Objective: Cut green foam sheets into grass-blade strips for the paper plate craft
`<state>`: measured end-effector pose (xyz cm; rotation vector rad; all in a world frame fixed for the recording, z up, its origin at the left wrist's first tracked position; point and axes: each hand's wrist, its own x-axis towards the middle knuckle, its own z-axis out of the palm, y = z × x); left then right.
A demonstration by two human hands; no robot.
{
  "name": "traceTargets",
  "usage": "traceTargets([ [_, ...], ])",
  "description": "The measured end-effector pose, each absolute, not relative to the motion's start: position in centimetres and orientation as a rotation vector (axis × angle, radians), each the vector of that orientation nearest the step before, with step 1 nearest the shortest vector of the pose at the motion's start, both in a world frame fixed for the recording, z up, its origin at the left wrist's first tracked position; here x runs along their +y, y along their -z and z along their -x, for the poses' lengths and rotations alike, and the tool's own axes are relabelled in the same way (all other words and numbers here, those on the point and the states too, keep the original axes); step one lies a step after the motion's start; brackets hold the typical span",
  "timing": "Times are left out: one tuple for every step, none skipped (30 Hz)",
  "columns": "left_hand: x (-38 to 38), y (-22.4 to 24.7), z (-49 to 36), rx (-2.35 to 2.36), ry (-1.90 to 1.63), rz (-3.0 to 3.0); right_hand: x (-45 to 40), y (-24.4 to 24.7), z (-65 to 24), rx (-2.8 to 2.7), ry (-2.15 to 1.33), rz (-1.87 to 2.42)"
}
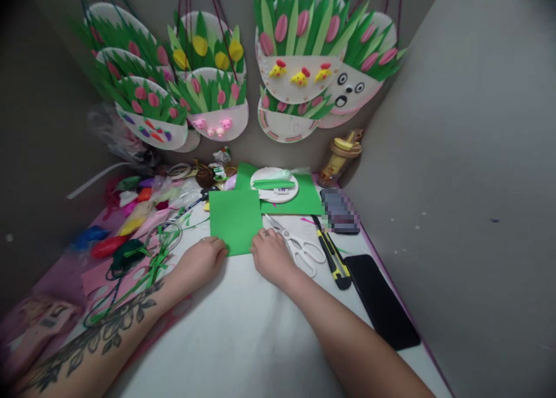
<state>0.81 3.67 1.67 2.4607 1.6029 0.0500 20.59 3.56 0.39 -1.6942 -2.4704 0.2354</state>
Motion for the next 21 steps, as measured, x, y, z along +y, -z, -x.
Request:
traceTargets([
  [3.66, -1.65, -0.86, 1.607, -0.040, -2.468, 3.55, -0.47, -20.52, -2.473, -0.233, 1.703],
  [3.64, -1.64, -0.92, 1.612, -0.028, -2.475, 3.54, -0.55, -20.45, -2.478, -0.237, 1.711],
  [3.62, -1.63, -0.97, 1.616, -0.014, -2.484, 3.54, -0.64, -20.39, -2.484, -0.243, 1.719],
  [3.60, -1.62, -1.02, 1.620, -0.001, -2.494, 3.55, -0.71, -20.33, -2.490, -0.248, 1.725],
  [3.58, -1.61, -1.07, 1.625, 0.011, -2.504, 3.57, -0.77, -20.28, -2.496, -0.249, 1.729],
  [3.57, -1.61, -1.11, 1.629, 0.020, -2.512, 3.60, -0.80, -20.25, -2.501, -0.244, 1.730],
  [3.56, -1.61, -1.14, 1.634, 0.029, -2.518, 3.65, -0.82, -20.22, -2.504, -0.233, 1.729],
  [3.56, -1.61, -1.16, 1.641, 0.035, -2.521, 3.70, -0.81, -20.21, -2.508, -0.220, 1.728],
  [3.56, -1.61, -1.17, 1.646, 0.042, -2.519, 3.75, -0.79, -20.20, -2.512, -0.210, 1.729],
  [3.57, -1.61, -1.17, 1.650, 0.049, -2.515, 3.81, -0.77, -20.19, -2.518, -0.205, 1.731],
  [3.58, -1.61, -1.16, 1.652, 0.055, -2.511, 3.87, -0.74, -20.18, -2.522, -0.204, 1.736],
  [3.58, -1.62, -1.15, 1.653, 0.062, -2.507, 3.92, -0.72, -20.17, -2.526, -0.209, 1.742],
  [3.58, -1.64, -1.14, 1.654, 0.067, -2.504, 3.96, -0.71, -20.15, -2.529, -0.217, 1.748],
  [3.58, -1.67, -1.14, 1.654, 0.070, -2.504, 4.00, -0.72, -20.11, -2.529, -0.224, 1.755],
  [3.57, -1.70, -1.16, 1.653, 0.073, -2.502, 4.02, -0.73, -20.07, -2.529, -0.227, 1.759],
  [3.55, -1.75, -1.19, 1.654, 0.078, -2.500, 4.03, -0.74, -20.02, -2.529, -0.228, 1.763],
  [3.52, -1.81, -1.24, 1.657, 0.083, -2.496, 4.03, -0.74, -19.97, -2.530, -0.226, 1.770],
  [3.49, -1.87, -1.29, 1.660, 0.089, -2.495, 4.02, -0.74, -19.91, -2.532, -0.219, 1.776],
  [3.44, -1.92, -1.34, 1.663, 0.094, -2.495, 3.99, -0.72, -19.86, -2.534, -0.209, 1.781],
  [3.40, -1.98, -1.37, 1.668, 0.100, -2.495, 3.96, -0.68, -19.82, -2.535, -0.195, 1.786],
  [3.34, -2.02, -1.38, 1.674, 0.105, -2.496, 3.91, -0.61, -19.81, -2.534, -0.179, 1.790],
])
